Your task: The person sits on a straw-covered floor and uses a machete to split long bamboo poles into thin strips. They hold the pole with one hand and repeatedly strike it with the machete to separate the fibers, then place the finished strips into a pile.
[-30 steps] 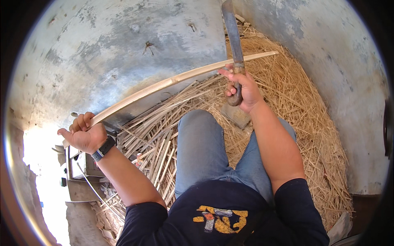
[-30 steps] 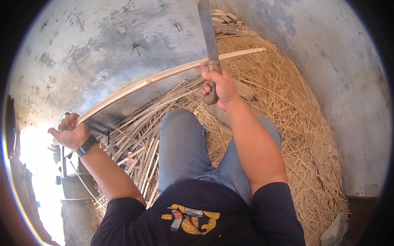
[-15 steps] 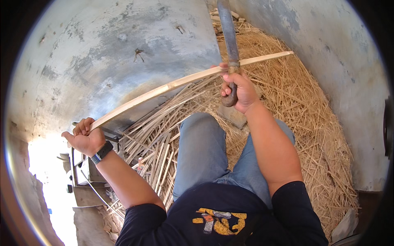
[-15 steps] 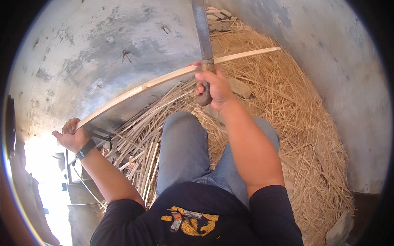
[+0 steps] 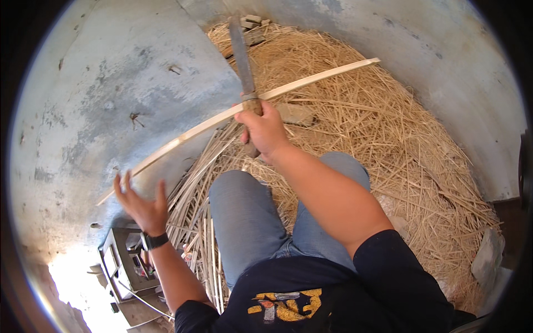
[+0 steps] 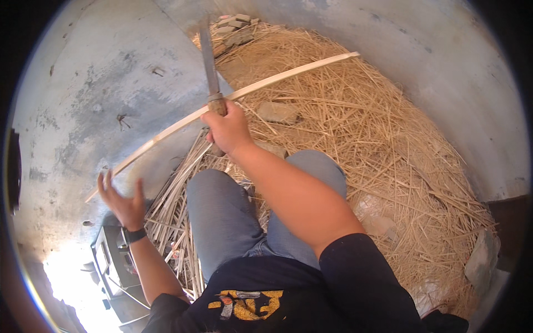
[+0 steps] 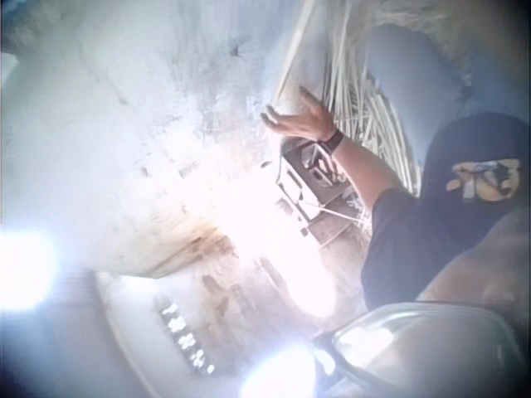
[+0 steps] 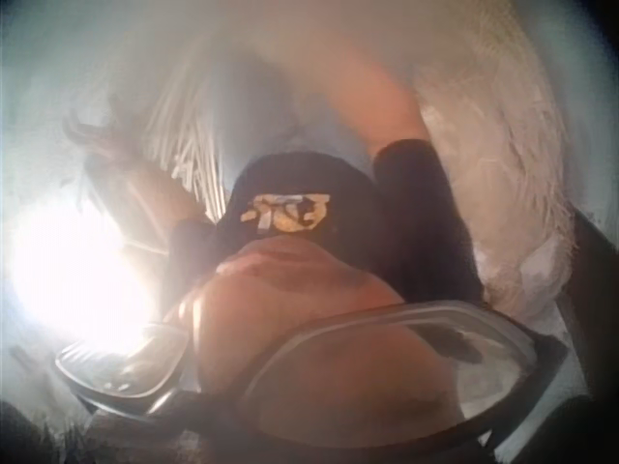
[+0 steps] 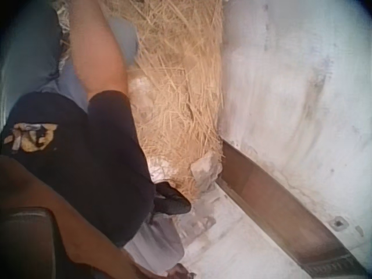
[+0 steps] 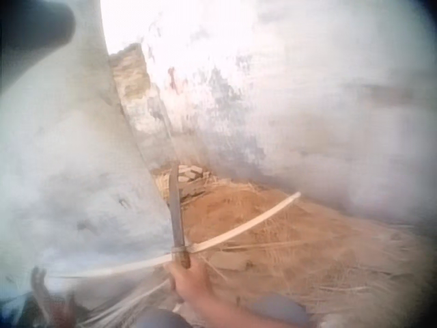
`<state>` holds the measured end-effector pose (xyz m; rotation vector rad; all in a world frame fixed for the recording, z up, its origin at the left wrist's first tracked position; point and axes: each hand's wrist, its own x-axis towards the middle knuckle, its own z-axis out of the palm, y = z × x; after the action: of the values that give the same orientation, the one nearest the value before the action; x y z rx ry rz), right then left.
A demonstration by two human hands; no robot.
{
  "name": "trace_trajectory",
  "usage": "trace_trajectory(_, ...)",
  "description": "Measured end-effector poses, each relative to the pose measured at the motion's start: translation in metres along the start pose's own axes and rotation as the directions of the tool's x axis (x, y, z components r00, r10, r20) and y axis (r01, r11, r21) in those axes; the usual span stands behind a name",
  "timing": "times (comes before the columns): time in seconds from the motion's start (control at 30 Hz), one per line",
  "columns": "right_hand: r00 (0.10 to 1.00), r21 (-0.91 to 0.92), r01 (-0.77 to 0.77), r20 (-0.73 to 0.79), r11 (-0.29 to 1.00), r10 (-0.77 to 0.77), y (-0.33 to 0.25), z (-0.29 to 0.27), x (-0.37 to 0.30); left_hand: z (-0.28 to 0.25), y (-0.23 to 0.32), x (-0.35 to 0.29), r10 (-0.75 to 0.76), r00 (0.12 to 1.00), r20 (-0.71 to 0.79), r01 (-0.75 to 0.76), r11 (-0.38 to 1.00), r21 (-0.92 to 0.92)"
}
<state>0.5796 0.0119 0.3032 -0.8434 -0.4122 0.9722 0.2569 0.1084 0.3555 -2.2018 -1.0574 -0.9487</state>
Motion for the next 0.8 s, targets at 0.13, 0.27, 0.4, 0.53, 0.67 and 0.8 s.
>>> trace_trajectory(0.13, 0.997, -0.117, 0.08, -0.014, 0.99, -0.082, -0.003, -0.004, -0.002, 0.007, 0.088, 0.05, 0.152, 0.972, 0.179, -0.19, 0.956, 0.223)
trace_trajectory(0.27, 0.992, -0.189, 0.11, -0.04, 0.976, -0.119, 0.004, -0.011, 0.004, 0.007, 0.106, 0.092, 0.187, 0.922, 0.339, -0.26, 0.948, 0.185)
trace_trajectory(0.4, 0.993, -0.235, 0.115, -0.005, 0.965, -0.119, 0.006, -0.021, 0.01, 0.002, 0.106, 0.108, 0.269, 0.736, 0.621, -0.26, 0.96, -0.107)
trace_trajectory(0.53, 0.991, -0.344, 0.127, 0.09, 0.931, -0.102, -0.011, -0.023, 0.006, 0.025, 0.096, 0.067, 0.268, 0.776, 0.571, -0.088, 0.943, -0.322)
trace_trajectory(0.67, 0.913, -0.634, 0.408, 0.261, 0.657, -0.314, -0.022, -0.036, -0.01, 0.01, 0.065, 0.028, 0.122, 0.815, 0.567, 0.051, 0.959, -0.28)
trace_trajectory(0.8, 0.843, -0.838, 0.531, 0.51, 0.123, -0.17, -0.064, -0.046, -0.041, -0.015, 0.002, -0.025, -0.061, 0.833, 0.551, 0.225, 0.946, -0.235)
